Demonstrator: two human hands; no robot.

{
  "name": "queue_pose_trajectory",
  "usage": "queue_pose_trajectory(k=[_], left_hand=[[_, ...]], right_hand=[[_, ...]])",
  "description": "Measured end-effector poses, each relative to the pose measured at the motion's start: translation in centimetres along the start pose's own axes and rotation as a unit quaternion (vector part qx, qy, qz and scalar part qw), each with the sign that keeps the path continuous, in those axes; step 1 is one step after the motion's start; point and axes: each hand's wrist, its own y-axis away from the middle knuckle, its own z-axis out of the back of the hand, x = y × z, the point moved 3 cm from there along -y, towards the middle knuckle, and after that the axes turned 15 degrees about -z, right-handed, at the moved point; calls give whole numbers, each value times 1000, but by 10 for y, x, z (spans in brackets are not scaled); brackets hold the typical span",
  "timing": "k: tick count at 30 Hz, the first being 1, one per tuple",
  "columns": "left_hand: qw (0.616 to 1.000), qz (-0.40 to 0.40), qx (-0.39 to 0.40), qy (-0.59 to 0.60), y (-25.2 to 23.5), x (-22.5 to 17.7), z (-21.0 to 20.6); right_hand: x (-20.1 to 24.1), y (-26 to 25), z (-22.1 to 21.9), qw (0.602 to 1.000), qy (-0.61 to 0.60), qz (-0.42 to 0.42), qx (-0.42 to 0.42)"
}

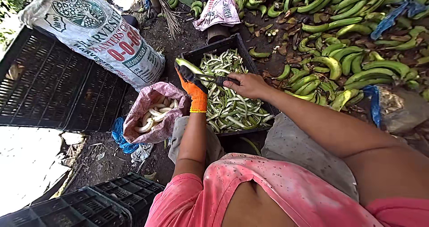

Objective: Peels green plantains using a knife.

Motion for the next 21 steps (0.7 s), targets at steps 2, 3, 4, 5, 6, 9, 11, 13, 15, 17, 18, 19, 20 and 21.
queue_pose_trajectory(k=[2, 3, 4, 5, 6, 9, 11, 13, 15, 17, 18, 19, 20, 21], left_hand=[[995, 52, 75, 45, 5, 5, 0], [984, 86, 136, 78, 8, 7, -1], [963, 142, 186, 134, 11, 9, -3], [932, 216, 219, 193, 13, 11, -5], [900, 274, 252, 226, 16, 8, -2], [861, 319, 340, 203, 21, -9, 15], [863, 294, 369, 180, 19, -14, 22], [902, 198, 378, 62, 16, -21, 35], [931, 104, 348, -43, 12, -12, 36], [966, 61, 222, -117, 2, 2, 24], [982, 61, 135, -115, -1, 7, 18], [990, 53, 66, -110, -1, 9, 14], [993, 43, 21, -107, -1, 8, 12], [994, 32, -5, -108, 0, 7, 11]], right_hand=[[-7, -13, 1, 999, -15, 10, -29], [-10, -22, 4, 998, -24, 20, -52], [-13, -32, 10, 996, -31, 34, -74], [-15, -42, 16, 993, -33, 52, -98], [-17, -51, 22, 991, -34, 67, -114], [-34, -74, 40, 988, -46, 55, -136], [-55, -82, 54, 989, -55, 17, -136], [-60, -73, 62, 991, -47, 8, -129], [-45, -51, 52, 993, -27, 18, -110], [-21, -23, 31, 997, -16, 31, -73], [-10, -9, 19, 998, -10, 34, -51], [-1, 1, 9, 999, -2, 33, -37], [4, 9, 0, 999, 3, 29, -32], [7, 14, -5, 999, 4, 22, -39]])
